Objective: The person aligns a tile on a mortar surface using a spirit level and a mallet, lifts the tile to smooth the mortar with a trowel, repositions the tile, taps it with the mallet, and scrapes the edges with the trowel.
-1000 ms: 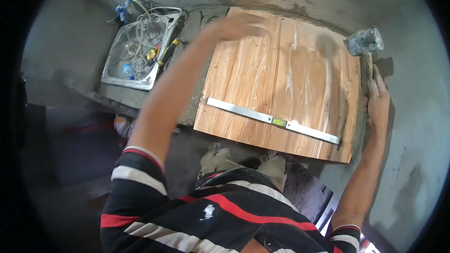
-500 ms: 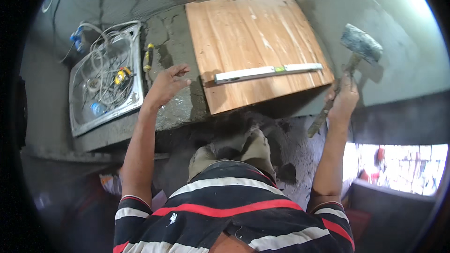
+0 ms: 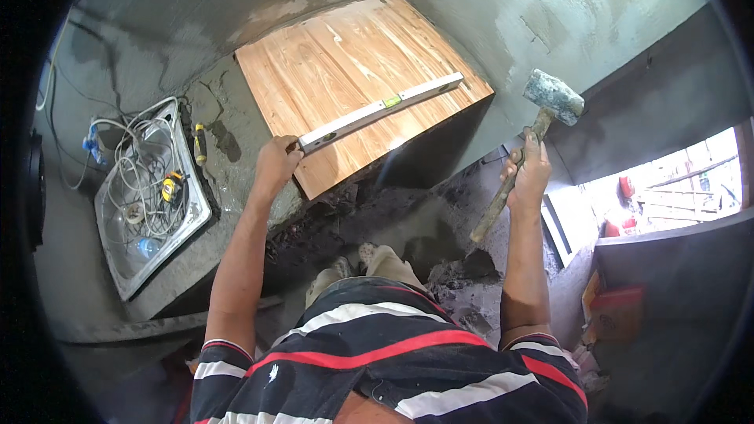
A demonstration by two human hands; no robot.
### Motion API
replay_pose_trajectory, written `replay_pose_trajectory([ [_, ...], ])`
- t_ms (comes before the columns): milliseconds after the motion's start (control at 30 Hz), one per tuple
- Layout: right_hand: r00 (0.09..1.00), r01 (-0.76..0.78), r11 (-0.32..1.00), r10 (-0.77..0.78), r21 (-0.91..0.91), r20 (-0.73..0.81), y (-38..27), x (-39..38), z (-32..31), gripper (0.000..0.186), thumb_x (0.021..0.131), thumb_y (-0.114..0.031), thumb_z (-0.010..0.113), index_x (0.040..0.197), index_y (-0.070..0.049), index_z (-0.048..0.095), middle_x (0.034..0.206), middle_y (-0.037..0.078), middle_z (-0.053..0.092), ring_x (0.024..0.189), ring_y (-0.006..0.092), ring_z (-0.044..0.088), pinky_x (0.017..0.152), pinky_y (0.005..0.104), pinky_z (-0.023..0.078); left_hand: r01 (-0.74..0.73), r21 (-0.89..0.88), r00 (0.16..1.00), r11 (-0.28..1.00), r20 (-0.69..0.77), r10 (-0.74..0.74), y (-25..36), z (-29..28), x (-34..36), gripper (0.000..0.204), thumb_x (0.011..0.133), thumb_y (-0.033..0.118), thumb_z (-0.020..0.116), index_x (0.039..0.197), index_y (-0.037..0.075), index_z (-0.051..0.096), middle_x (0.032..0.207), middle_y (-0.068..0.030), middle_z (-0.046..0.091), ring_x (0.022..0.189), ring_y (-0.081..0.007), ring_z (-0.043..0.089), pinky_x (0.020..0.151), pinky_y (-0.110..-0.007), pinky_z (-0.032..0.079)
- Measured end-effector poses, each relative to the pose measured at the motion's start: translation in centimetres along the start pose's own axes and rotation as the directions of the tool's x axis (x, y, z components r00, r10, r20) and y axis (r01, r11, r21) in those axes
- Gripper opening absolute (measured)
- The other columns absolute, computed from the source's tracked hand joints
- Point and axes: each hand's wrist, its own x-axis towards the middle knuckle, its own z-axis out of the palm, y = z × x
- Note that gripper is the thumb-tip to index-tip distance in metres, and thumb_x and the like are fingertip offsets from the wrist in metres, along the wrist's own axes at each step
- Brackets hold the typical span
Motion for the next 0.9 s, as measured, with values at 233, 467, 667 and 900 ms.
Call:
replay_pose_trajectory([
  [233, 0.996, -0.081, 0.997, 0.081, -0.011, -0.031, 2.1, 1.8, -2.6, 0.039, 0.107, -0.033, 0.060, 0.137, -0.009, 0.056, 0.074, -0.001, 0.053, 0.051, 0.0069, 0.050, 0.042, 0.0254, 0.043, -0.028, 0.034, 0.999, 0.999, 0.032, 0.027, 0.6, 0.8, -0.4, 0.034, 0.081, 0.015, 0.075, 0.111, -0.001, 0.076, 0.106, -0.0245, 0.074, 0.098, -0.0422, 0.071, 0.089, -0.047, 0.056],
  [467, 0.986, -0.160, 0.987, 0.158, -0.027, -0.055, 4.1, 2.9, -4.8, 0.024, 0.106, -0.033, 0.059, 0.120, -0.013, 0.057, 0.072, -0.003, 0.049, 0.050, 0.0063, 0.048, 0.042, 0.0251, 0.041, 0.013, 0.031, 1.000, 0.999, -0.020, -0.012, 1.6, 1.2, -2.0, 0.035, 0.083, 0.010, 0.071, 0.116, -0.001, 0.073, 0.108, -0.0245, 0.074, 0.100, -0.0393, 0.072, 0.090, -0.046, 0.057],
  [667, 0.983, -0.175, 0.979, 0.168, -0.104, -0.074, 6.4, 2.8, -6.1, 0.028, 0.108, -0.033, 0.057, 0.125, -0.010, 0.057, 0.072, -0.003, 0.047, 0.049, 0.0064, 0.046, 0.042, 0.0241, 0.039, 0.186, -0.120, 0.977, 0.975, -0.084, -0.197, 1.9, -2.4, -5.0, 0.036, 0.088, 0.009, 0.066, 0.122, -0.002, 0.070, 0.095, -0.0204, 0.075, 0.086, -0.0318, 0.074, 0.080, -0.039, 0.056],
  [900, 0.974, -0.228, 0.859, 0.199, -0.458, -0.112, 15.4, -0.1, -12.4, 0.022, 0.107, -0.030, 0.056, 0.102, -0.009, 0.060, 0.067, -0.001, 0.053, 0.046, 0.0088, 0.047, 0.041, 0.0276, 0.038, 0.444, -0.106, 0.820, 0.890, 0.447, -0.356, -0.1, -5.1, -19.2, 0.026, 0.093, 0.015, 0.064, 0.107, -0.006, 0.073, 0.083, -0.0135, 0.074, 0.078, -0.0172, 0.071, 0.074, -0.033, 0.056],
])
